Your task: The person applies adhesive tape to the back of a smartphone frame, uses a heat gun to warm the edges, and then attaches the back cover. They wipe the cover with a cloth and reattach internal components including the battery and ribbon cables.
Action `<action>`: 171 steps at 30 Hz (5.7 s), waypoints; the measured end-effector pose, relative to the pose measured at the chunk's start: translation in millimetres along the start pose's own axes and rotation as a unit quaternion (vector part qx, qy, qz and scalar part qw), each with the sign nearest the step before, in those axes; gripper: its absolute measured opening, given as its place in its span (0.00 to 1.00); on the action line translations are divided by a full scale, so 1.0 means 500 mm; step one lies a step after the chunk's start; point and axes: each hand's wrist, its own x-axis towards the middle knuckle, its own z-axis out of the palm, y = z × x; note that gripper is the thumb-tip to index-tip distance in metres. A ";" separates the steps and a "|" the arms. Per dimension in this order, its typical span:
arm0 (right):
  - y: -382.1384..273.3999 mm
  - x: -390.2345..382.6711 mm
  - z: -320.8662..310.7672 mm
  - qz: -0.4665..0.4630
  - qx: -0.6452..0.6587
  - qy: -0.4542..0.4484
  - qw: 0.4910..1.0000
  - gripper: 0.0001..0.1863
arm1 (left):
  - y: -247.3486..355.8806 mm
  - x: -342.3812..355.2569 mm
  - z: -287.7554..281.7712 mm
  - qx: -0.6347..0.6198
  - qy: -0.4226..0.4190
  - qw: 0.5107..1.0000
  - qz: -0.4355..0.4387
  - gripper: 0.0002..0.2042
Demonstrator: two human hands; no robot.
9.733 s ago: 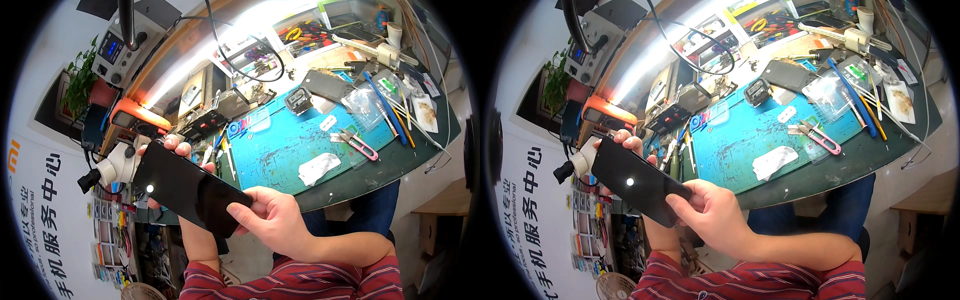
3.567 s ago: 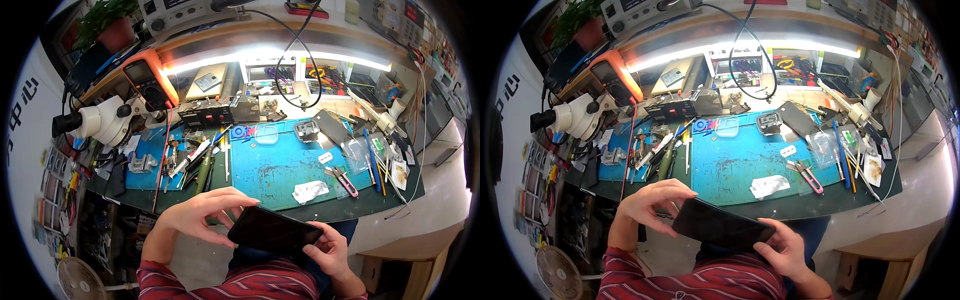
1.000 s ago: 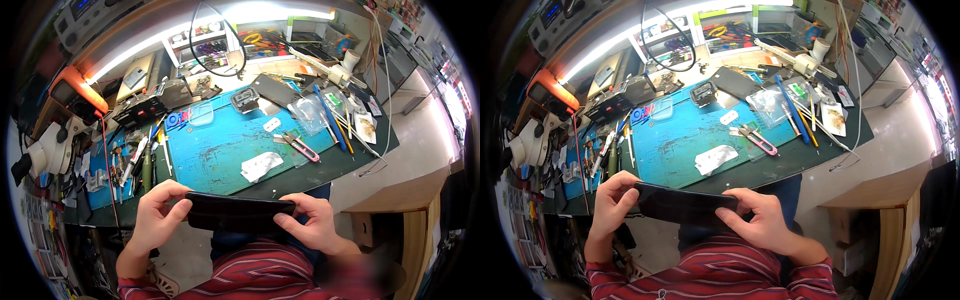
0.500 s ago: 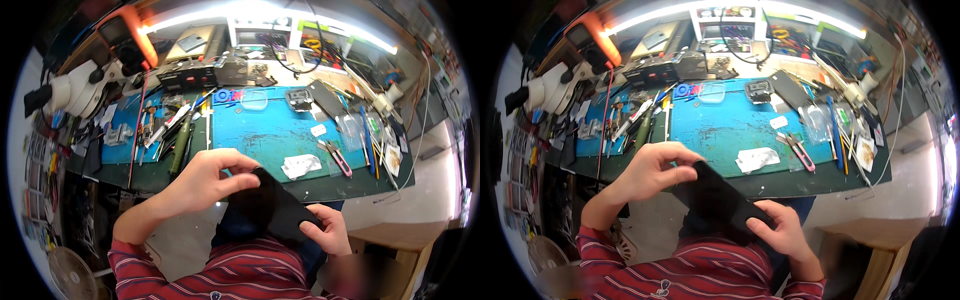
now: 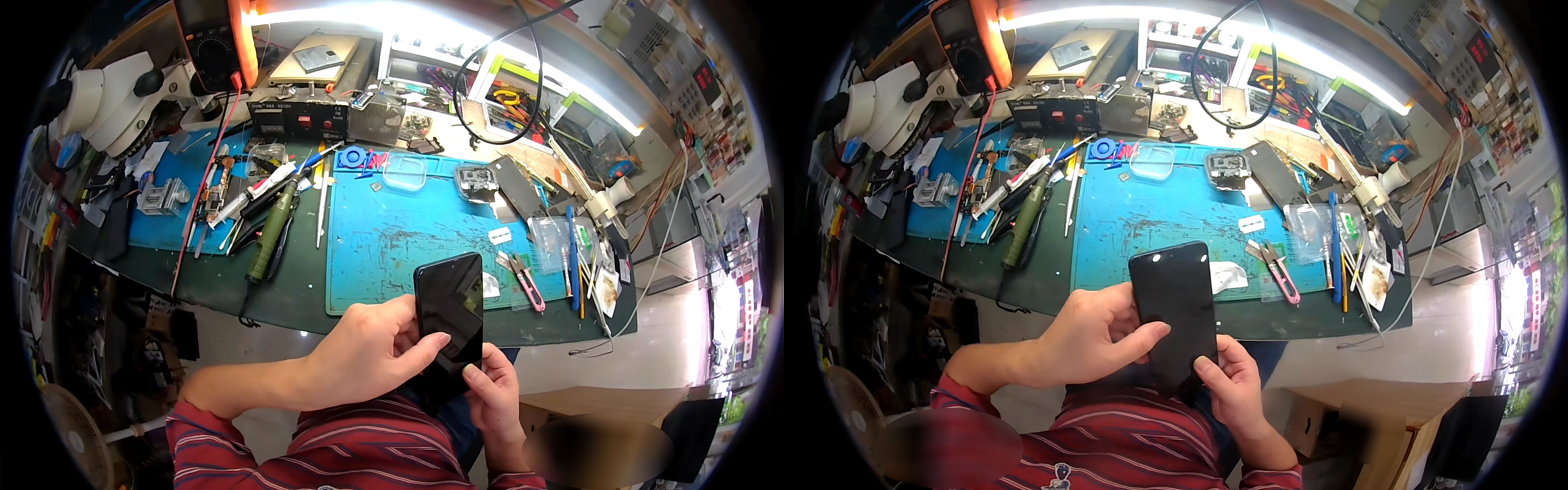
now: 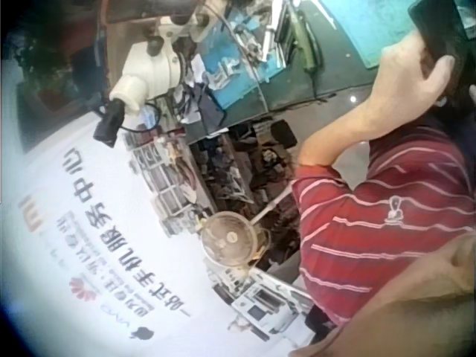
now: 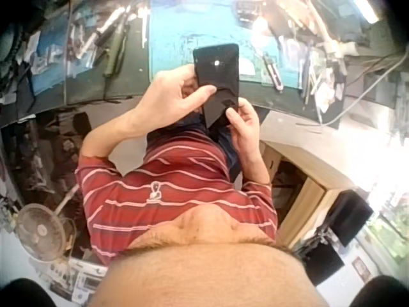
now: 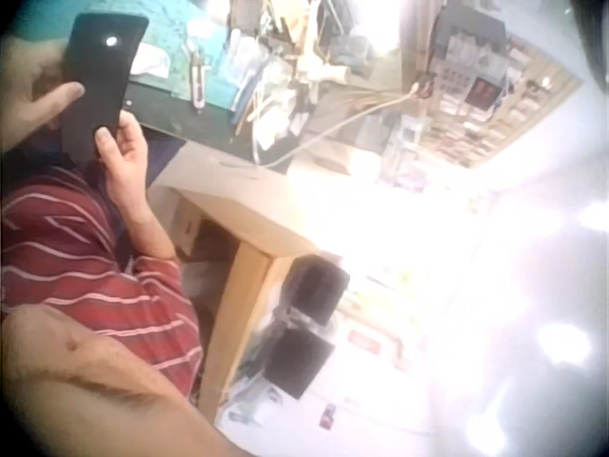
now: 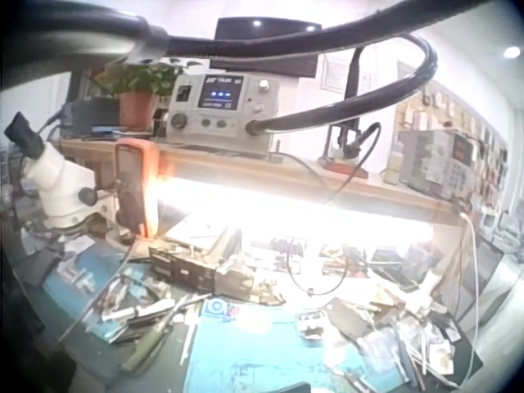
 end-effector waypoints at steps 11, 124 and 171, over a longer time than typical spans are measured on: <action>0.002 -0.001 0.008 0.010 0.003 0.017 1.000 0.13 | 0.000 0.006 -0.010 0.018 0.000 1.000 -0.015 0.12; -0.091 0.182 0.077 0.045 -0.187 -0.091 0.977 0.17 | 0.018 0.060 -0.090 -0.088 -0.124 0.963 -0.223 0.31; -0.335 0.145 -0.349 -0.280 -0.679 0.407 0.543 0.11 | -0.049 0.050 -0.063 -0.241 0.100 0.958 -0.119 0.38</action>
